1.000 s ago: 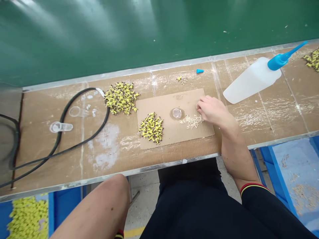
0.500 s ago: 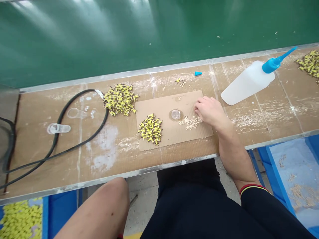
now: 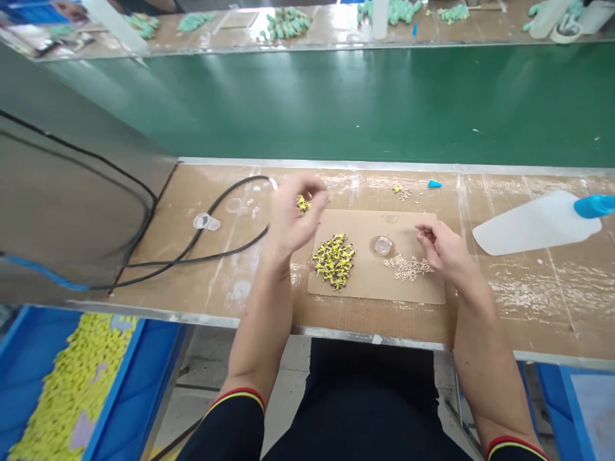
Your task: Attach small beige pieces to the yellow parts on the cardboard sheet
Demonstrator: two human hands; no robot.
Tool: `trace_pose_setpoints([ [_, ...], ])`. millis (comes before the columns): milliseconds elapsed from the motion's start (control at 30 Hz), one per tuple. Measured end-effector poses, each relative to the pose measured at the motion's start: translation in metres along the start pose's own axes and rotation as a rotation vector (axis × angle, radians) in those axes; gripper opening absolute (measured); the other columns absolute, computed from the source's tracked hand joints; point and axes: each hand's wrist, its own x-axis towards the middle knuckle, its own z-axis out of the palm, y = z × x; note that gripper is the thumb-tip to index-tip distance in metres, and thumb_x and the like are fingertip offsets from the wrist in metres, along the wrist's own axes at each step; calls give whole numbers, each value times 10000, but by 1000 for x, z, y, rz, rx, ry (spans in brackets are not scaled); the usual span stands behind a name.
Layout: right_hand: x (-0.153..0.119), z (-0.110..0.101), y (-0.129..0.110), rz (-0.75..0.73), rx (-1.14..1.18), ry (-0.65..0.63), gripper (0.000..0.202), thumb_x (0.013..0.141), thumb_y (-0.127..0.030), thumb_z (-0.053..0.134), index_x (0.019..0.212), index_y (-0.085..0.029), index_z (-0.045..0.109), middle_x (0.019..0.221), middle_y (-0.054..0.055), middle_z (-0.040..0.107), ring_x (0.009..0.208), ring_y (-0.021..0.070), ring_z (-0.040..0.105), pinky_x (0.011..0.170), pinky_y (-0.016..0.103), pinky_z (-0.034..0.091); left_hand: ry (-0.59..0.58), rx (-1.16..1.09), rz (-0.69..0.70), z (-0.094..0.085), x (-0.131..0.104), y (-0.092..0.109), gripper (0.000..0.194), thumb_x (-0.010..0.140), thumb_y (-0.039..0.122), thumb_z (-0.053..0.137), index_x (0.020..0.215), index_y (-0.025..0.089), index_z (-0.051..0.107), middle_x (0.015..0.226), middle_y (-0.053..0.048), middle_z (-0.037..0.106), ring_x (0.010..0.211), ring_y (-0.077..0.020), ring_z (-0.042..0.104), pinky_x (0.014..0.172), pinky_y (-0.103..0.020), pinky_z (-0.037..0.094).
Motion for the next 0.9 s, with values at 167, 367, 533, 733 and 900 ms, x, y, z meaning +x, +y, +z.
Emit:
trace_pose_setpoints([
  [167,2,-7,-8,-41,44,93,199,991,-237,553,1022,-263,747,926,67,757,852,237,711,744,390,565,-343,-44,-41,16,-18,-17,262,915,106,485,1018,164,718,960,-65,713,869,-162,669,809,-311,549],
  [367,0,-6,-13,23,109,247,128,949,-248,673,961,-296,791,925,42,799,833,226,743,711,379,578,-592,36,-9,13,-27,-27,388,937,83,468,1158,215,759,1072,-82,696,978,-186,662,884,-314,525],
  [533,-1,2,-16,123,270,268,54,896,-279,755,915,-281,805,877,27,820,775,211,754,672,365,591,-567,61,-20,21,-28,-31,305,937,113,531,1089,207,778,1020,-74,712,939,-185,665,849,-306,526],
  [733,2,9,-24,223,370,235,78,852,-330,783,832,-254,778,811,33,809,718,212,743,648,365,593,-483,36,-20,28,-23,-30,241,937,117,526,932,176,760,944,-66,741,895,-196,676,837,-334,527],
  [900,6,9,-26,180,381,218,111,879,-344,733,826,-246,730,813,40,761,757,201,695,668,357,558,-324,6,-30,27,-22,-25,219,948,131,486,906,170,697,920,-69,701,873,-188,655,820,-329,530],
])
